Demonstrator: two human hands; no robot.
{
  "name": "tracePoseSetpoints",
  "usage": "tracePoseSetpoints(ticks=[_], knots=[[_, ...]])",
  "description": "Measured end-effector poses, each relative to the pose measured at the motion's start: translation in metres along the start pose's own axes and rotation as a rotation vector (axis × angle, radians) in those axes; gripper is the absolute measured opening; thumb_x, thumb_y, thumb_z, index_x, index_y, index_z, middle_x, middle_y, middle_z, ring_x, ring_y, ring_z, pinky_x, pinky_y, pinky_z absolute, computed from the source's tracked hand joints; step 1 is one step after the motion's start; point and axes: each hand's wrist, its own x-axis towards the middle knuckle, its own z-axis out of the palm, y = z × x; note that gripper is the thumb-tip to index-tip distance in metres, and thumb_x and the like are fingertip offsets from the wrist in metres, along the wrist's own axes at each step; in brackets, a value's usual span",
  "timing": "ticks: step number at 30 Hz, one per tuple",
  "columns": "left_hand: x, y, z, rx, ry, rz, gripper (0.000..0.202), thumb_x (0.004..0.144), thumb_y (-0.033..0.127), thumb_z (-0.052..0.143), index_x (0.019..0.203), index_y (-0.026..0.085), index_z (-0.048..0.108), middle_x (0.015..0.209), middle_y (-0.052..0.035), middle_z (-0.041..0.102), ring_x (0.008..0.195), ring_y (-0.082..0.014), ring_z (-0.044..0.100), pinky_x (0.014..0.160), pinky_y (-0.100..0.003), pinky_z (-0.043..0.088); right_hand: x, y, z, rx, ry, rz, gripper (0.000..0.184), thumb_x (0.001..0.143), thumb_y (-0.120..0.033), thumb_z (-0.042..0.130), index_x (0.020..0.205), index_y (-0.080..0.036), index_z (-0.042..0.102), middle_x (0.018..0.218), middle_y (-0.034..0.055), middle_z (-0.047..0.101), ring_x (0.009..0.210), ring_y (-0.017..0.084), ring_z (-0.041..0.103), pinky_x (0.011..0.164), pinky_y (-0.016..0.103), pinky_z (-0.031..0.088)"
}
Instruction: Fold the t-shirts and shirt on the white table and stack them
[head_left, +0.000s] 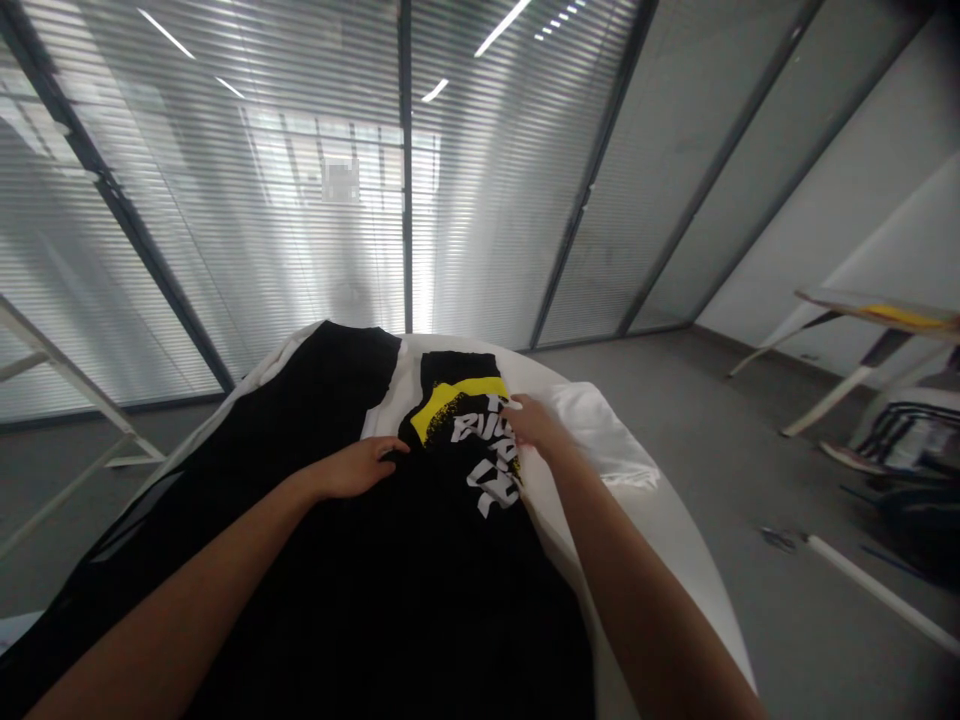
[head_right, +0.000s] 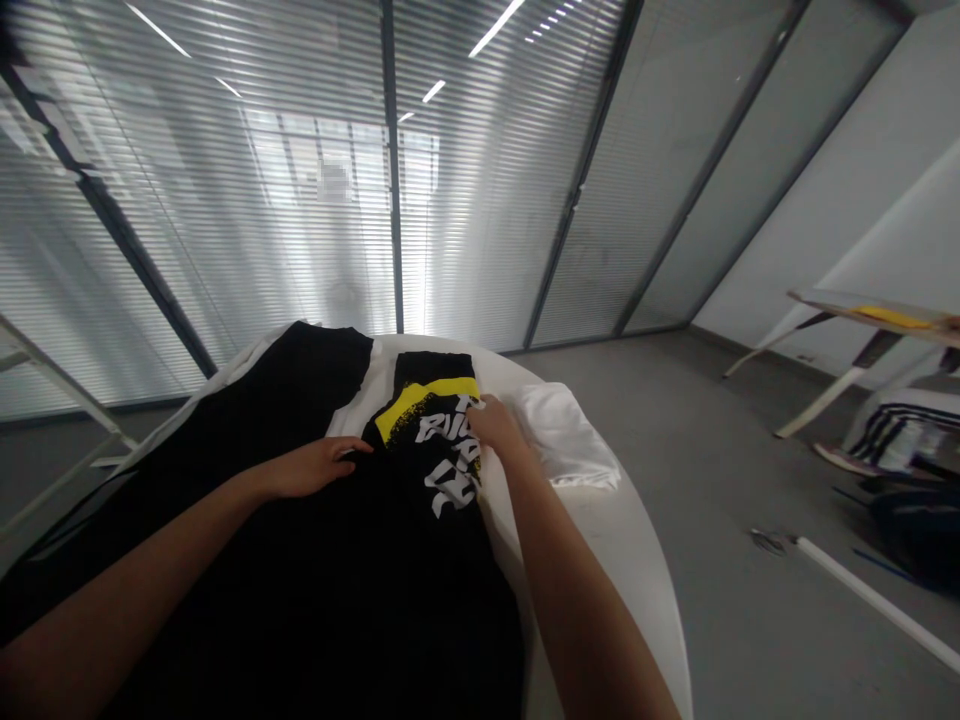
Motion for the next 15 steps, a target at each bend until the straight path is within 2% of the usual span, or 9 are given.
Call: tracePoseSetpoints(ticks=[4,5,7,9,11,13,15], knots=[[0.0,-0.002,0.0,0.049,0.023,-0.058,0.046,0.079,0.027,0.048,0.124,0.022,0.058,0.105,-0.005,0.069,0.074,-0.0179,0.065,0.068,-0.028,0.049,-0.004,0.003,-0.008,0.033,-0.169,0.059,0.061,0.082,-0.03,0.059,0.14,-0.017,0.042,0.08,0.0076,0.069,0.056,0.018,0.063,0.057,0.032,0.053],[-0.001,-0.001,-0.001,0.039,0.025,-0.063,0.046,0.079,0.028,0.048,0.124,0.022,0.059,0.101,-0.0046,0.069,0.069,-0.0172,0.064,0.064,-0.028,0.048,-0.005,0.003,-0.008,0.028,-0.214,0.054,0.062,0.081,-0.028,0.059,0.14,-0.018,0.041,0.08,0.0069,0.068,0.055,0.018,0.062,0.055,0.032,0.052],[-0.001,0.001,-0.001,0.008,0.026,-0.065,0.044,0.08,0.029,0.046,0.122,0.023,0.059,0.099,-0.0044,0.07,0.066,-0.0171,0.063,0.061,-0.028,0.048,-0.008,0.0,-0.007,-0.016,-0.258,-0.012,0.051,0.08,-0.023,0.059,0.13,-0.018,0.053,0.081,0.0076,0.069,0.055,0.018,0.062,0.055,0.031,0.052],[-0.001,0.002,0.0,-0.002,0.035,-0.061,0.043,0.081,0.029,0.046,0.122,0.022,0.06,0.102,-0.005,0.07,0.072,-0.0185,0.065,0.065,-0.028,0.049,-0.009,-0.003,-0.005,-0.064,-0.255,-0.098,0.032,0.078,-0.017,0.057,0.108,-0.016,0.067,0.084,0.009,0.07,0.061,0.019,0.063,0.059,0.03,0.052],[0.0,0.002,0.001,0.019,0.054,-0.06,0.044,0.082,0.029,0.046,0.124,0.021,0.06,0.11,-0.0066,0.069,0.082,-0.0205,0.066,0.072,-0.029,0.05,-0.008,-0.005,-0.002,-0.082,-0.224,-0.158,0.021,0.077,-0.012,0.056,0.089,-0.015,0.072,0.087,0.0094,0.072,0.073,0.02,0.066,0.067,0.029,0.052],[0.002,0.002,0.003,0.062,0.099,-0.073,0.046,0.084,0.029,0.046,0.128,0.019,0.058,0.118,-0.0088,0.066,0.095,-0.0224,0.066,0.083,-0.03,0.049,-0.005,-0.004,0.002,-0.075,-0.177,-0.168,0.022,0.078,-0.011,0.055,0.088,-0.016,0.073,0.093,0.0092,0.072,0.086,0.022,0.066,0.078,0.029,0.051],[0.004,0.001,0.007,0.118,0.162,-0.091,0.048,0.087,0.03,0.044,0.131,0.017,0.055,0.124,-0.0112,0.064,0.104,-0.0232,0.064,0.091,-0.031,0.046,-0.002,-0.002,0.007,-0.068,-0.105,-0.162,0.027,0.081,-0.013,0.051,0.1,-0.017,0.071,0.103,0.0093,0.071,0.097,0.022,0.064,0.086,0.03,0.048]])
